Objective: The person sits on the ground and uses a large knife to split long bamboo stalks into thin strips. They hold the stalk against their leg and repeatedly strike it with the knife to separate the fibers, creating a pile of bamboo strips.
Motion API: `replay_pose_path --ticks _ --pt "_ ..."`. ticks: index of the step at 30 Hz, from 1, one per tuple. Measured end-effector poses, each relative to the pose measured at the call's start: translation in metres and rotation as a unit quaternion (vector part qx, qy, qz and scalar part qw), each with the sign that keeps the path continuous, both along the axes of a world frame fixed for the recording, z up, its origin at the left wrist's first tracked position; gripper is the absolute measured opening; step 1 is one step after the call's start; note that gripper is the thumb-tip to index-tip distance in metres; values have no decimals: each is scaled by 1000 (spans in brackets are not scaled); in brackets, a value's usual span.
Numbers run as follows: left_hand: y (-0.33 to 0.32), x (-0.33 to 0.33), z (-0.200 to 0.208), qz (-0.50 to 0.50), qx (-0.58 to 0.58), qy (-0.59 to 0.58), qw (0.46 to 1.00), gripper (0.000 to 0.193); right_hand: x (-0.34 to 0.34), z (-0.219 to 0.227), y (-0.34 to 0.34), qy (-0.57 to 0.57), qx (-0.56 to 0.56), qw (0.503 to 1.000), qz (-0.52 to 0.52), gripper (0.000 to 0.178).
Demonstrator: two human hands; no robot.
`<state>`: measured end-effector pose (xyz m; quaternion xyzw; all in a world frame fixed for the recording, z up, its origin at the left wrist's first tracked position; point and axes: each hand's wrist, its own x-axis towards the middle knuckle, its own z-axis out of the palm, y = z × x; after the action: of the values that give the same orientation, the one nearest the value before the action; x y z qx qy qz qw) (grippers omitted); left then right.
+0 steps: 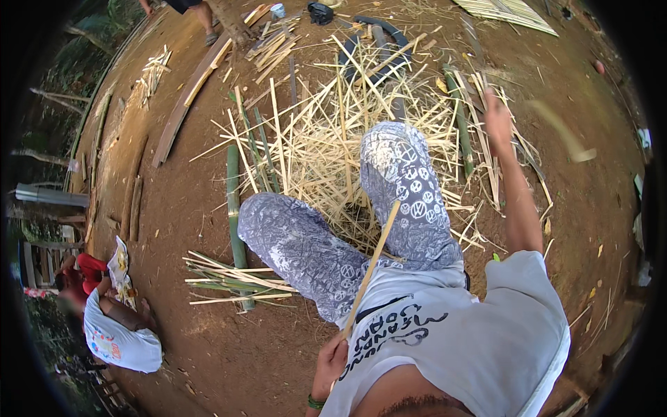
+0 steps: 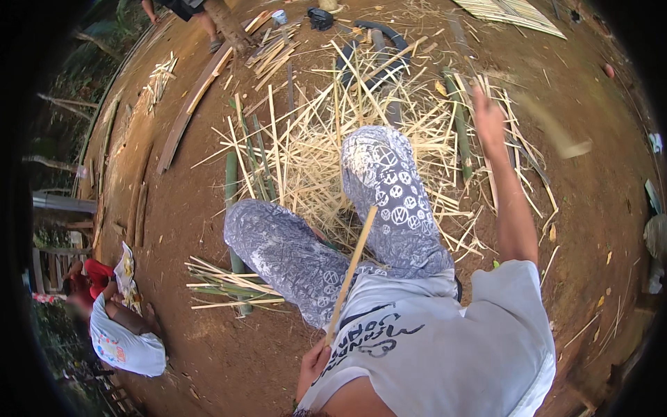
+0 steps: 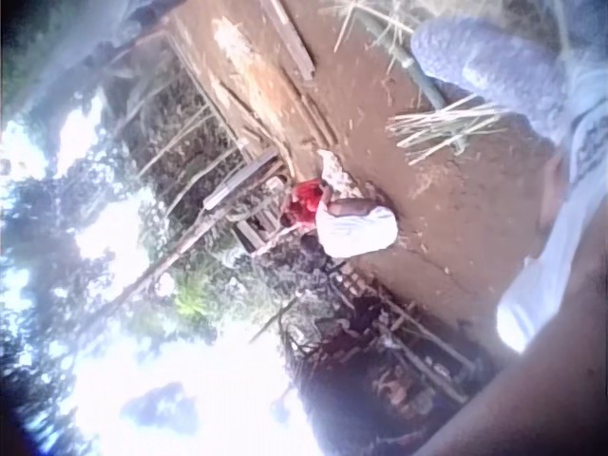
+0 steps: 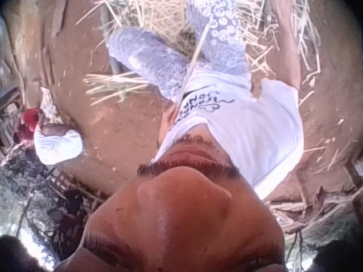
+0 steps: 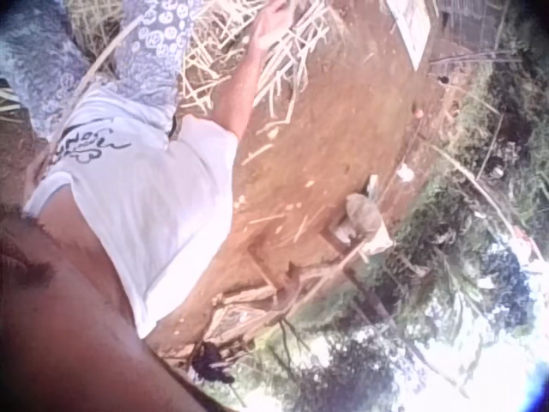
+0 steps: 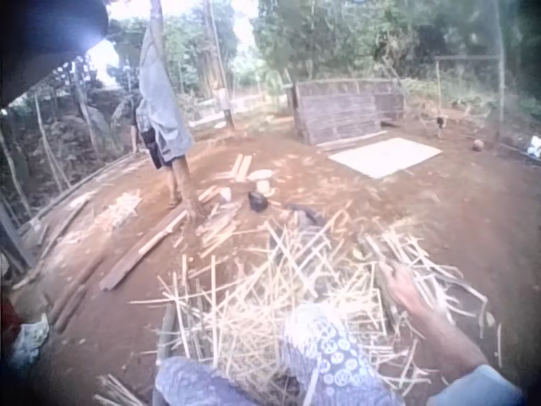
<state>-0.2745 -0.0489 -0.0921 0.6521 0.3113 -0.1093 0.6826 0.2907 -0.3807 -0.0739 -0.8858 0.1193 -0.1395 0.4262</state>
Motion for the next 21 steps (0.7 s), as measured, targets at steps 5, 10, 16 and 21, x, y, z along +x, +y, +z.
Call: replay_pose_path --ticks 5,10,16,21 --pt "12 49 23 34 20 -51 998 38 -7 65 4 -57 124 988 77 83" --pt "36 93 38 57 167 -178 968 35 -45 97 96 5 226 932 284 62" --pt "60 123 70 103 436 -235 863 19 -75 134 226 32 306 789 532 45" --pt "77 118 88 172 512 -236 807 13 -89 153 304 -32 339 758 556 31"
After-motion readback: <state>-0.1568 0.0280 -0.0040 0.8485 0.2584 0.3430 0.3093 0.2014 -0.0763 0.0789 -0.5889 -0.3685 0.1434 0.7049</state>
